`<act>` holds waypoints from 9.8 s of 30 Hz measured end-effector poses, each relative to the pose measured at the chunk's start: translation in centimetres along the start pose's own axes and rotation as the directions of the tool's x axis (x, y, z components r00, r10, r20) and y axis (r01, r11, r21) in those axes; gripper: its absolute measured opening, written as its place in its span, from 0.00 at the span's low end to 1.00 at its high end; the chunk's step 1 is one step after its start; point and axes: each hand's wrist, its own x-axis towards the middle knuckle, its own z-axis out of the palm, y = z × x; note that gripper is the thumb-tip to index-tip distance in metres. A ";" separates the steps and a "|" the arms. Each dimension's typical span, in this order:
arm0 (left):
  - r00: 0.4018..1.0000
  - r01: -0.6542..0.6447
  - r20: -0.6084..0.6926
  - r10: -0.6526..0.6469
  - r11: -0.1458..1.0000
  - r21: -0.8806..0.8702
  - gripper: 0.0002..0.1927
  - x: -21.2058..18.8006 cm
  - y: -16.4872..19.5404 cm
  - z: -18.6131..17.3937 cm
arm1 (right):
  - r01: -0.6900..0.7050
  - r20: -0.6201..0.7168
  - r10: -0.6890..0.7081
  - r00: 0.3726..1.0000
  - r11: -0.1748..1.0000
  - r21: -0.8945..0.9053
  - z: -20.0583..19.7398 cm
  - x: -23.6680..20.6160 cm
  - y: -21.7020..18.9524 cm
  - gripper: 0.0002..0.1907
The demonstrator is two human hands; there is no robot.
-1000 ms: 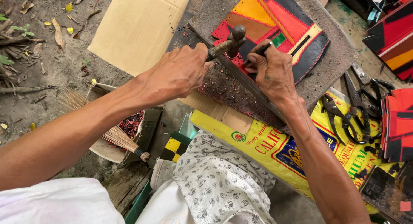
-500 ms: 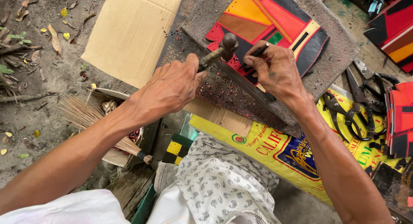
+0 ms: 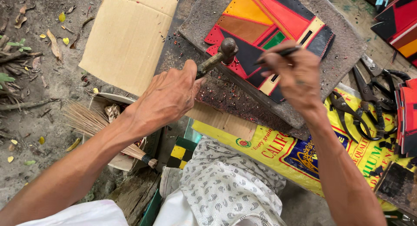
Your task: The person sits on the ground and hammers a punch along the edge of a colorful patterned leather panel resting on a stone slab, moving the punch to new spots and repositioning the panel to punch a series of holes along its border.
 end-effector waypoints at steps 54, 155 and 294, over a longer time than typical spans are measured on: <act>0.985 -0.124 -0.144 0.097 0.974 -0.191 0.15 0.0 -1.6 -2.6 | 0.008 0.042 -0.019 0.999 0.965 0.261 3.9 0.0 -0.5 0.09; 0.879 -0.418 -0.395 0.268 0.830 -0.368 0.20 8.4 -2.9 3.0 | 0.022 -0.051 -0.001 0.999 0.912 0.409 3.1 3.0 5.3 0.15; 0.993 0.062 -0.099 -0.064 0.998 -0.026 0.17 0.5 -0.3 -3.7 | 0.420 0.093 -0.415 0.905 0.834 -0.357 5.8 3.5 0.2 0.07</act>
